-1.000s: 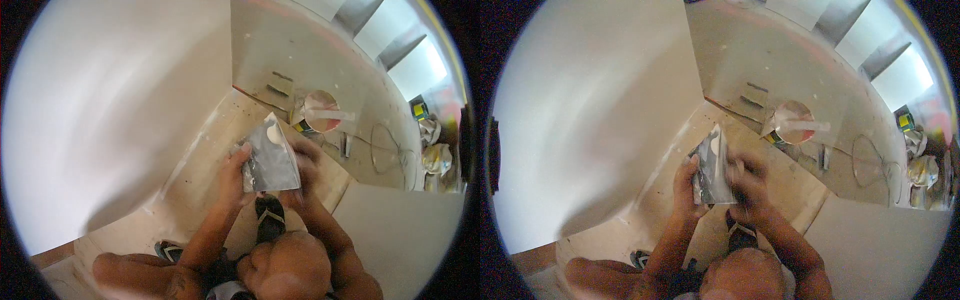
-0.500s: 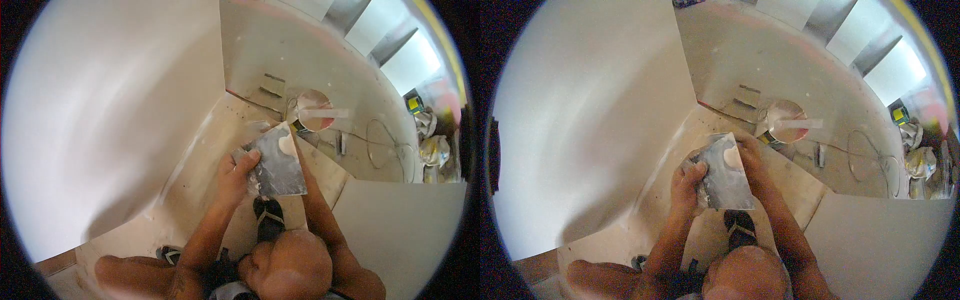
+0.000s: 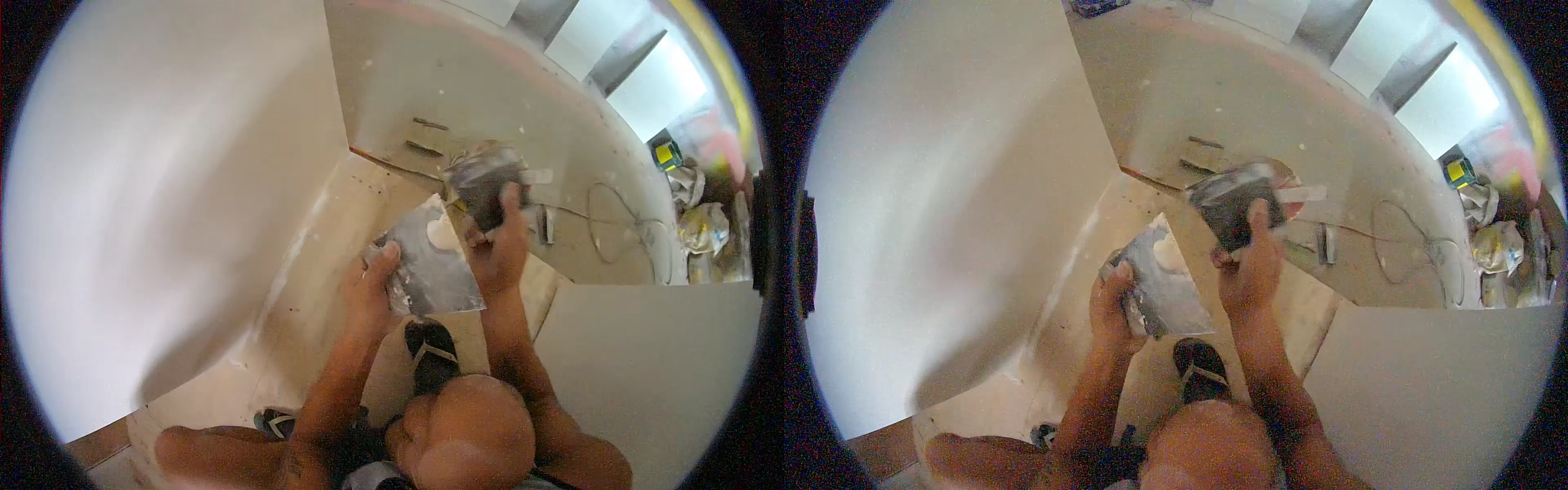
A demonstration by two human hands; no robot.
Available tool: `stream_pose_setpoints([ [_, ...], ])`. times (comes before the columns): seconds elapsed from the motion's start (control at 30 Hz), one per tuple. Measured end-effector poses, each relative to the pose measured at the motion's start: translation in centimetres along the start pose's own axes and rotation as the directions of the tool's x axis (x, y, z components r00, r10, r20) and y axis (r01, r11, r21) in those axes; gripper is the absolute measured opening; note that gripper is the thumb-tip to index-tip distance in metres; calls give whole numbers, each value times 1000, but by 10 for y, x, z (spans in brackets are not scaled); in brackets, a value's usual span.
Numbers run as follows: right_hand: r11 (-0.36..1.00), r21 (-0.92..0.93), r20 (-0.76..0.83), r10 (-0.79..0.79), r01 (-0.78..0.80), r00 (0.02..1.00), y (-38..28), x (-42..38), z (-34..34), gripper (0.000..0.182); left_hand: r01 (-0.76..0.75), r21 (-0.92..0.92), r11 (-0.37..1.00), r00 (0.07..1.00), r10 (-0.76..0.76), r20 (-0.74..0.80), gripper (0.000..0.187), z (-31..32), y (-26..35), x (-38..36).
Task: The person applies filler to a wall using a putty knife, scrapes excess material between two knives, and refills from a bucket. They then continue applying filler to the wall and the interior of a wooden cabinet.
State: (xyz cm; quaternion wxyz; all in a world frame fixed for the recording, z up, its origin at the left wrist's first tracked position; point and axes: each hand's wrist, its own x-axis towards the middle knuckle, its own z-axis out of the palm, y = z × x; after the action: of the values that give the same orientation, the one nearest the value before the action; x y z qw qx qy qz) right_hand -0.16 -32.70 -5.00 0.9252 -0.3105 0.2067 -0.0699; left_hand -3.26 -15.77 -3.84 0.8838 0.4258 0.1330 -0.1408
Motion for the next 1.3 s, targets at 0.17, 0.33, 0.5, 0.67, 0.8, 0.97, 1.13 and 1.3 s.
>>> stream_pose_setpoints([
  [0.17,398,-445,401,-712,802,576,26,-31,-25,50,-14,-164,986,1000,15,4,47,-9,-3,11],
  [0.33,415,-828,288,-264,378,920,11,-49,-54,34,-157,-20,987,987,156,-42,44,-12,7,16],
  [0.5,956,-51,-155,-292,288,944,-12,-69,5,30,-231,-99,968,969,239,71,44,-1,13,18],
  [0.67,897,-440,-30,-51,33,998,6,-80,18,27,-158,261,952,985,172,-32,40,-9,-4,6],
  [0.8,913,-399,20,-80,82,997,5,-70,13,30,-238,568,788,969,157,188,41,-6,13,5],
  [0.97,890,-449,51,-70,86,996,-9,-64,17,28,-149,759,634,974,-36,222,42,11,48,-5],
  [1.13,821,-557,123,-63,121,990,-17,-58,21,27,-259,870,420,954,-30,299,46,3,48,-3],
  [1.3,788,-609,153,12,85,988,-23,-51,10,28,-203,847,491,922,-196,335,44,8,67,-5],
])
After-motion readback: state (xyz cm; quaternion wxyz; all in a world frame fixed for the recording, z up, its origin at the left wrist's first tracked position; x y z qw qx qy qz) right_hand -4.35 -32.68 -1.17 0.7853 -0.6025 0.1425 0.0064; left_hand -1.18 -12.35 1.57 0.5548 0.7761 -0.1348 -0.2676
